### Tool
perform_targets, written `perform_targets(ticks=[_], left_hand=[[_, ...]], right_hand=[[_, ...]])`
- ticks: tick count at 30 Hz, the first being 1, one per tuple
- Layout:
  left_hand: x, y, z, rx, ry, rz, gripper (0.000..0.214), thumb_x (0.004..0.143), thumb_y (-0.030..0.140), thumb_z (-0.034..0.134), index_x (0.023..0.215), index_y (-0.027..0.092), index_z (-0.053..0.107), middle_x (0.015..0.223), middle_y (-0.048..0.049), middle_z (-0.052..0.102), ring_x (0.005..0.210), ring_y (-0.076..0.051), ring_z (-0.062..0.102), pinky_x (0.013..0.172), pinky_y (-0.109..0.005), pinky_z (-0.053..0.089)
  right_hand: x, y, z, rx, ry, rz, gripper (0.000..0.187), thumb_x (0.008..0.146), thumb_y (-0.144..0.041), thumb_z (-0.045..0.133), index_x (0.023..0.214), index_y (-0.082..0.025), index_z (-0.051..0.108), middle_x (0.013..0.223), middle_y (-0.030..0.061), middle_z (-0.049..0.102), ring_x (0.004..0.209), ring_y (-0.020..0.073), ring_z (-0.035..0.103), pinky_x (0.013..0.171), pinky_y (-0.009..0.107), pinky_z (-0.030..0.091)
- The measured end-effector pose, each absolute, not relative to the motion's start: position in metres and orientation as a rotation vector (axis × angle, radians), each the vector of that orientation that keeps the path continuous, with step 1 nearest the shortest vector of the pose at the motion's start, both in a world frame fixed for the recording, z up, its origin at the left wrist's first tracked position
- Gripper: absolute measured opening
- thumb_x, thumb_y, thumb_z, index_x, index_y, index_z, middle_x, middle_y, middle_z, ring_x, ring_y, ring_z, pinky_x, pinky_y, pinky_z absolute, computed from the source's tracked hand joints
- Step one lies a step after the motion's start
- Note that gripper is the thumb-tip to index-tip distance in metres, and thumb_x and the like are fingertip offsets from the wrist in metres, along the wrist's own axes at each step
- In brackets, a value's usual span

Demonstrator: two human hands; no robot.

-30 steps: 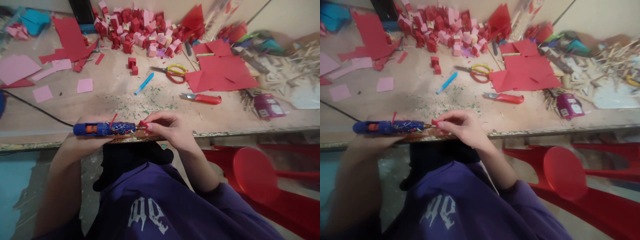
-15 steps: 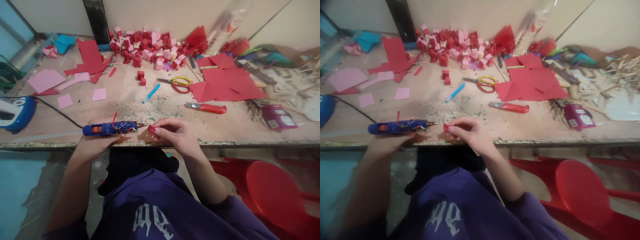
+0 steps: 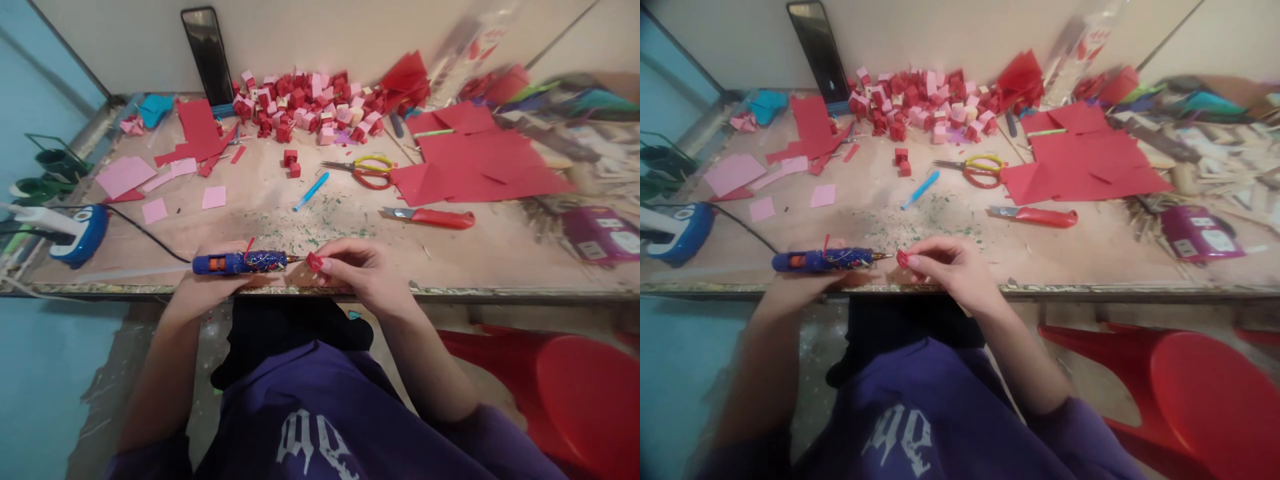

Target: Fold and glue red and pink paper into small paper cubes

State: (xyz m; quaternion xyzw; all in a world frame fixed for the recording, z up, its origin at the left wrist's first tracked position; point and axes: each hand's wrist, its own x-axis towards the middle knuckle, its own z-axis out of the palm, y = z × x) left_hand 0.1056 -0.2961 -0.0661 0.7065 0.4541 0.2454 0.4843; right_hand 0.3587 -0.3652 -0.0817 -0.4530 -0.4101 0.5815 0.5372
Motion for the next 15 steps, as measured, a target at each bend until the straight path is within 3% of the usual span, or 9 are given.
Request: perform_targets(ticks=[11,15], left_hand=[[0.104,-0.293,-0.075,1.717,1.173,0.598,0.028,0.082,0.052,0.079,0.082,0.024,0.075,0.083,-0.0024,0.076,0.083,-0.024,0.073,0.076,-0.034,0.064],[0.098,-0.292,-0.083,1.727,1.312,0.646,0.031,0.087,0.051,0.074,0.101,0.022,0.075,0.099,-0.0065,0.082,0.103,-0.030,0.077,0.095,-0.039,0.064]], right_hand=[[0.360,-0.367,-0.078,-1.024,-1.018,1.451,0.015,0.082,-0.032,0.092,0.083,-0.020,0.083,0.070,0.0017,0.076,0.062,0.0123,0.067,0.060,0.024,0.055],[0.364,-0.368,-0.078,-1.017,-1.009,1.458,0.017,0.080,-0.033,0.093,0.083,-0.020,0.084,0.068,0.0024,0.076,0.061,0.0122,0.068,0.058,0.023,0.053]])
